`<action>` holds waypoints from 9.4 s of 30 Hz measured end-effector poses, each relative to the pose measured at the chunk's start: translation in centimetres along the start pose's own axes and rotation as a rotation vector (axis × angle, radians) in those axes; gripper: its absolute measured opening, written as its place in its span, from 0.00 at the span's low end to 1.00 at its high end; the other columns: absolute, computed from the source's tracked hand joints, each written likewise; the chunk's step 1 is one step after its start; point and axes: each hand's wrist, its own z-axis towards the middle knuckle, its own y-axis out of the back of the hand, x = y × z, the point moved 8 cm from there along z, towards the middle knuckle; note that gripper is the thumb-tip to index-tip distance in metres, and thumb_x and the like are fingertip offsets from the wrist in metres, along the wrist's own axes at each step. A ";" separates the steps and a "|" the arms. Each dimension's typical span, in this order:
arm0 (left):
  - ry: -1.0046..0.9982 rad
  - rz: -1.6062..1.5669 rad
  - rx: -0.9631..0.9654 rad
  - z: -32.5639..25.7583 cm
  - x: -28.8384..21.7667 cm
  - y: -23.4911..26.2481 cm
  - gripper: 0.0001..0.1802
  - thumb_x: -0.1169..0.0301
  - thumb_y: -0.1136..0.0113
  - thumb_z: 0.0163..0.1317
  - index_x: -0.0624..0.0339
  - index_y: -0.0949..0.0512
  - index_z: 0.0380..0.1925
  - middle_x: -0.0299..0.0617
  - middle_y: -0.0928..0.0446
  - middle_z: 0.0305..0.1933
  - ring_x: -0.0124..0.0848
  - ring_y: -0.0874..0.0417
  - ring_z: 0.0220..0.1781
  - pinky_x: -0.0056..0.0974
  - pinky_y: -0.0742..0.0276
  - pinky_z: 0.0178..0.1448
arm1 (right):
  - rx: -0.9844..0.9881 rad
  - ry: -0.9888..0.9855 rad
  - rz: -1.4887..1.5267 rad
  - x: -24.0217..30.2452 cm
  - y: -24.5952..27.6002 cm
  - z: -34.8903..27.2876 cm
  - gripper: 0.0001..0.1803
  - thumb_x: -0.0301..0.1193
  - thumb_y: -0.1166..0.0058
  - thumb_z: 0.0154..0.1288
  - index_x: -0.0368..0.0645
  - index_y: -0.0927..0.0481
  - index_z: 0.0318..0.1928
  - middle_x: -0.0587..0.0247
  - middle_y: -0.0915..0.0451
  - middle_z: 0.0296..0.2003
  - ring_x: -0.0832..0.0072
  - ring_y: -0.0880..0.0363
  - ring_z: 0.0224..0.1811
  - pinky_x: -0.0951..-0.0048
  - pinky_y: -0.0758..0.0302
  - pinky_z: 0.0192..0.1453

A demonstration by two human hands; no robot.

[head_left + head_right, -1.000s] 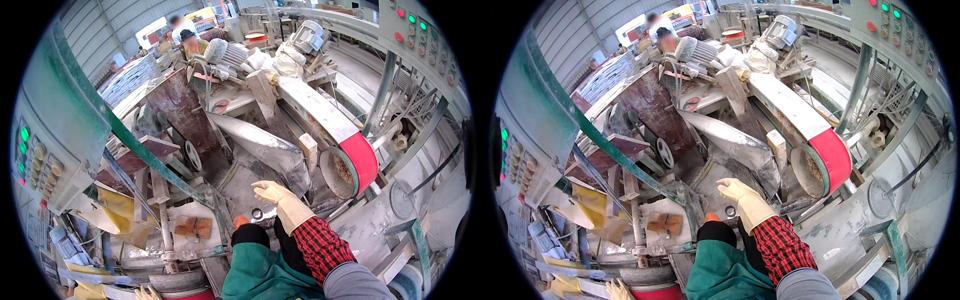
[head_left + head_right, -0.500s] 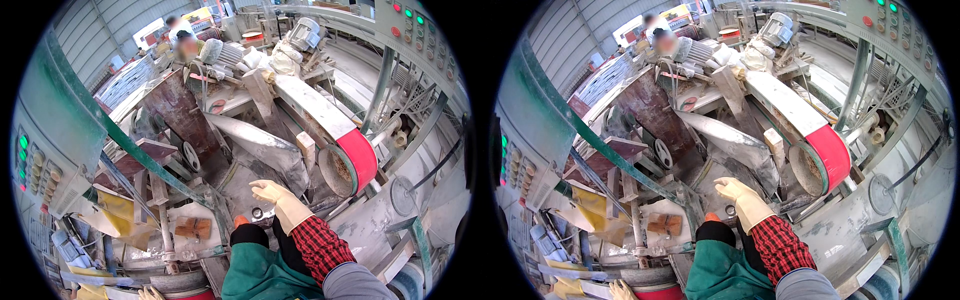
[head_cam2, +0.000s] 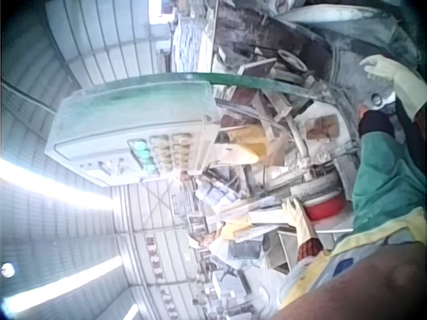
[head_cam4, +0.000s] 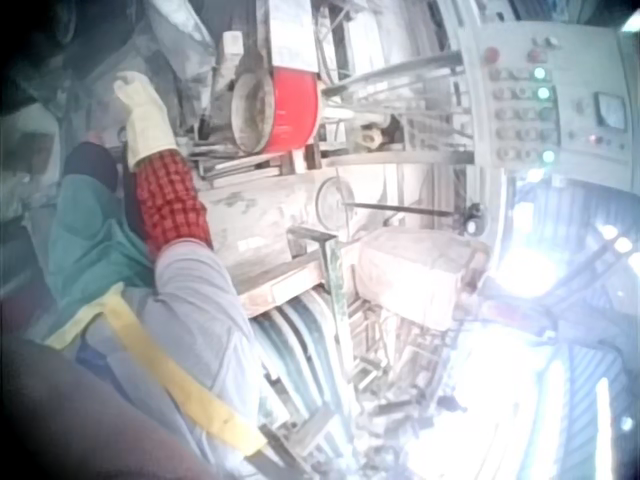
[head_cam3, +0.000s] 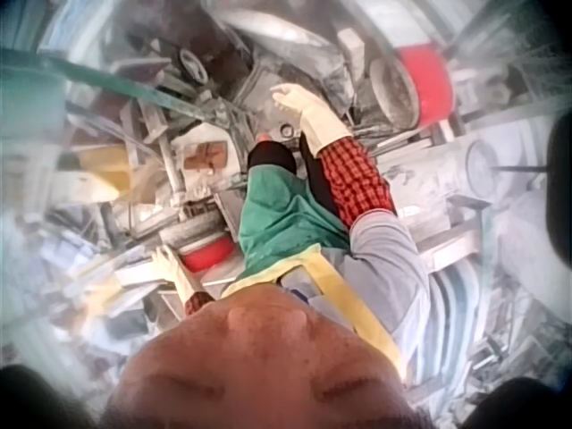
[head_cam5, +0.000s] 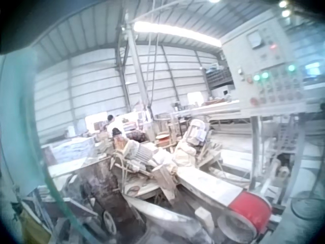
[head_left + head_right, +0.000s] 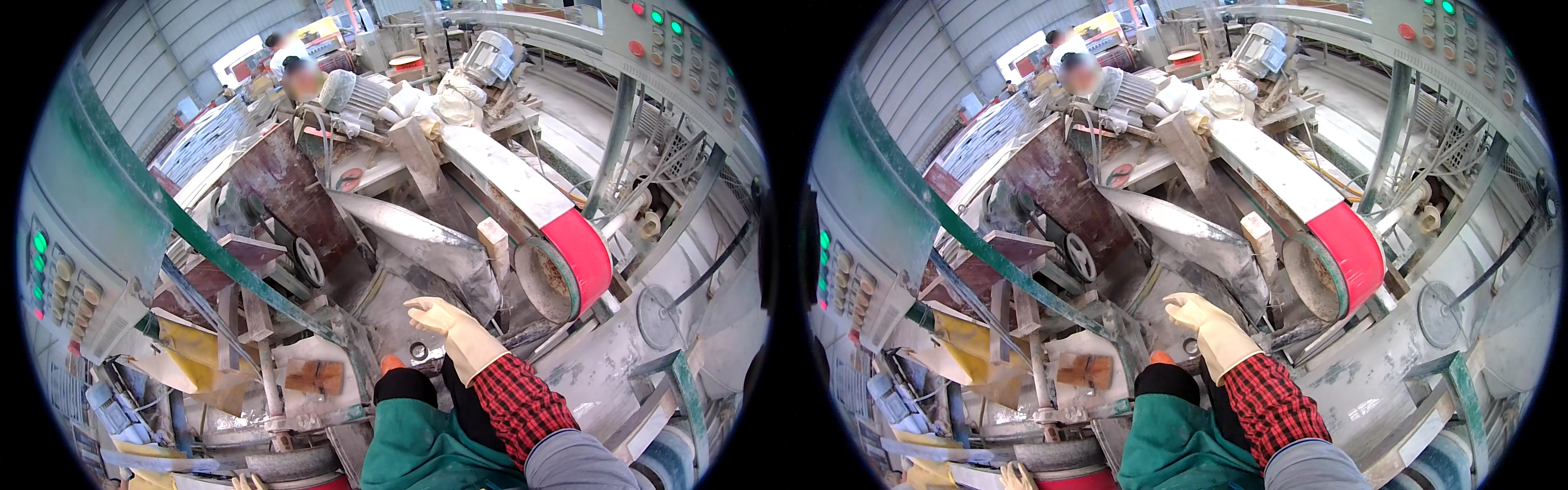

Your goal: The person repeatedly picks up small rectangular blocks and places them onto a moving conveyor belt in a factory setting. The blocks travel along the belt and disappear into a hopper or processing unit. The person maintains a steady rhythm, continuously feeding the machine throughout the clip.

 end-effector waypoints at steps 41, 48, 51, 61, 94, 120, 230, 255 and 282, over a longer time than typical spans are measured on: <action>-1.311 -0.967 -0.163 -9.8 -48.0 15.1 0.35 0.77 0.34 0.42 0.60 0.28 0.57 0.56 0.30 0.61 0.51 0.24 0.58 0.42 0.25 0.57 | 0.056 0.330 0.691 5.6 -4.9 -2.6 0.25 0.30 0.50 0.70 0.42 0.34 0.66 0.66 0.26 0.57 0.80 0.26 0.55 0.76 0.29 0.56; -1.298 -0.930 -0.174 -9.7 -49.3 14.9 0.38 0.77 0.35 0.41 0.61 0.29 0.59 0.59 0.30 0.61 0.52 0.24 0.57 0.43 0.24 0.56 | 0.013 0.217 0.687 6.3 -4.0 -3.3 0.32 0.24 0.45 0.64 0.42 0.38 0.69 0.67 0.22 0.46 0.81 0.26 0.34 0.77 0.27 0.41; -1.463 -1.048 -0.034 -9.5 -48.7 14.1 0.41 0.72 0.28 0.42 0.64 0.32 0.61 0.62 0.35 0.65 0.53 0.30 0.64 0.43 0.30 0.65 | -0.123 0.248 0.657 5.6 -3.3 -2.6 0.33 0.19 0.46 0.62 0.44 0.35 0.68 0.65 0.19 0.43 0.81 0.22 0.38 0.77 0.25 0.43; -0.637 -0.721 0.051 6.1 -20.0 4.0 0.31 0.77 0.39 0.53 0.62 0.31 0.61 0.57 0.38 0.69 0.49 0.42 0.73 0.43 0.50 0.75 | -0.476 0.380 0.662 4.6 8.2 -4.5 0.39 0.16 0.45 0.57 0.47 0.40 0.70 0.69 0.19 0.37 0.84 0.23 0.31 0.84 0.28 0.34; 0.086 -0.152 -0.144 -0.4 3.7 0.9 0.41 0.76 0.39 0.49 0.62 0.39 0.67 0.52 0.39 0.70 0.45 0.43 0.73 0.43 0.53 0.76 | -0.775 -0.578 -1.123 9.7 30.5 -6.5 0.21 0.43 0.56 0.63 0.44 0.17 0.46 0.50 0.20 0.51 0.56 0.21 0.53 0.60 0.26 0.56; -0.958 -1.286 0.274 -2.1 -39.7 13.6 0.44 0.74 0.30 0.46 0.61 0.38 0.66 0.51 0.42 0.71 0.42 0.40 0.72 0.41 0.42 0.73 | -0.041 0.310 0.337 9.6 -15.8 0.2 0.34 0.14 0.54 0.61 0.44 0.40 0.68 0.60 0.26 0.57 0.73 0.29 0.59 0.72 0.29 0.61; 0.036 -0.010 -0.184 -0.4 -3.8 -0.2 0.19 0.56 0.53 0.67 0.45 0.23 0.54 0.38 0.18 0.49 0.39 0.18 0.49 0.49 0.32 0.54 | 0.479 -0.614 -1.411 -8.2 -4.5 5.8 0.22 0.36 0.56 0.64 0.64 0.25 0.59 0.72 0.23 0.56 0.60 0.22 0.56 0.54 0.22 0.54; -0.229 -0.156 -0.298 -1.3 -5.2 1.0 0.24 0.54 0.44 0.63 0.51 0.24 0.55 0.49 0.26 0.59 0.44 0.26 0.60 0.54 0.31 0.58 | 0.483 -0.587 -1.362 -9.2 -3.5 6.1 0.21 0.40 0.56 0.65 0.65 0.26 0.59 0.76 0.24 0.58 0.62 0.22 0.56 0.59 0.24 0.57; 0.018 -0.109 -0.102 4.9 3.1 -4.1 0.30 0.47 0.48 0.63 0.55 0.25 0.58 0.53 0.27 0.61 0.52 0.29 0.61 0.52 0.37 0.66 | 0.549 -0.397 -1.550 -9.9 -3.6 6.5 0.24 0.39 0.55 0.64 0.66 0.28 0.62 0.74 0.24 0.58 0.62 0.22 0.56 0.59 0.24 0.57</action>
